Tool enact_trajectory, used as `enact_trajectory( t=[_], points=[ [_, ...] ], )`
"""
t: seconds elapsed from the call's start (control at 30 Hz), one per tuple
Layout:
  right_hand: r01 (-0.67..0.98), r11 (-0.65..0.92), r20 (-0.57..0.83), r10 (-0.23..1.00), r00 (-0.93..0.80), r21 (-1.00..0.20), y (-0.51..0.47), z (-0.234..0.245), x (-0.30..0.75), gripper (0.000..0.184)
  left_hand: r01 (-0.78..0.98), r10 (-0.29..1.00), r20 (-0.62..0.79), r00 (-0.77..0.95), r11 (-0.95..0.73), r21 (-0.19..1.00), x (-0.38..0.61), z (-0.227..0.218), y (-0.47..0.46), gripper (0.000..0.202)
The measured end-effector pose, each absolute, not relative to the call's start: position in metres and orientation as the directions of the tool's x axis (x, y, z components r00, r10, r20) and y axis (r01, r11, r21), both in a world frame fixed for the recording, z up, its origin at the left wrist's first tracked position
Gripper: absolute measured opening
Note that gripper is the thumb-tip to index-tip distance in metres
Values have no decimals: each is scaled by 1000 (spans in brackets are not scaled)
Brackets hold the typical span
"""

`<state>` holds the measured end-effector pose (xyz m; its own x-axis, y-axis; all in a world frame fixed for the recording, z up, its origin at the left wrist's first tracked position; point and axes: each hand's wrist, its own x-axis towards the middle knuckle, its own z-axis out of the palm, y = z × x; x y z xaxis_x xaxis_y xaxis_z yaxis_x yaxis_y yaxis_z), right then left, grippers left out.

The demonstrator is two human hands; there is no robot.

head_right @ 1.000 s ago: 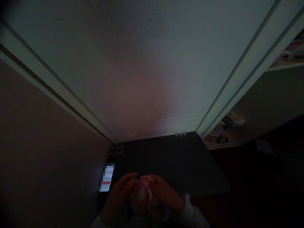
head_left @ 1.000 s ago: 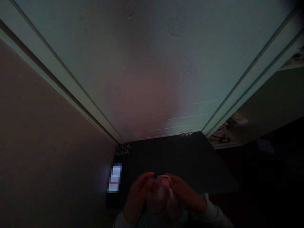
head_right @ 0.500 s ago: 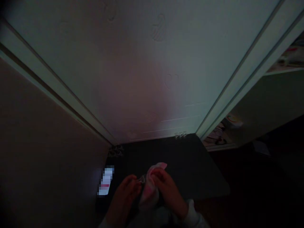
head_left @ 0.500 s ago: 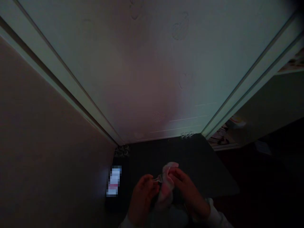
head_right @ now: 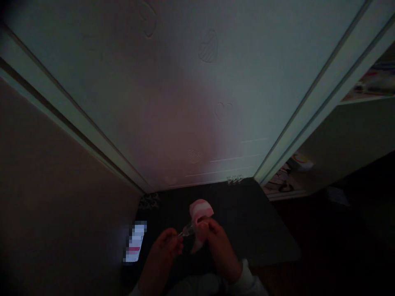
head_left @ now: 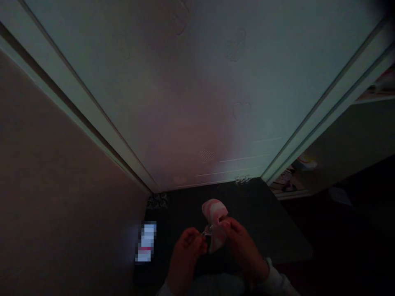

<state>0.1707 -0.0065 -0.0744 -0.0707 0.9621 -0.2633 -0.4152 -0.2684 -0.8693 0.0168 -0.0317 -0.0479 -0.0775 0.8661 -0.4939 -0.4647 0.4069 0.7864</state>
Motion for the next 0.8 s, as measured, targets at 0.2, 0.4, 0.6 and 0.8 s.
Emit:
enact_trajectory(
  t=[0.2, 0.4, 0.6, 0.8],
  points=[
    [-597, -318, -339, 937, -82, -736, 4, -53, 179, 22, -461, 858, -506, -91, 414, 785, 7, -50, -27, 34],
    [-569, -413, -357, 909, -214, -710, -1, -48, 168, 27, -481, 862, -507, -18, 437, 760, 9, -61, -27, 34],
    [-446, -359, -299, 933, -202, -820, -6, -62, 162, 43, -511, 852, -523, -18, 441, 737, 10, -59, -30, 37],
    [-386, -313, -280, 949, -141, -868, -11, -74, 164, 30, -529, 859, -510, 47, 454, 717, 13, -54, -29, 36]
  ],
)
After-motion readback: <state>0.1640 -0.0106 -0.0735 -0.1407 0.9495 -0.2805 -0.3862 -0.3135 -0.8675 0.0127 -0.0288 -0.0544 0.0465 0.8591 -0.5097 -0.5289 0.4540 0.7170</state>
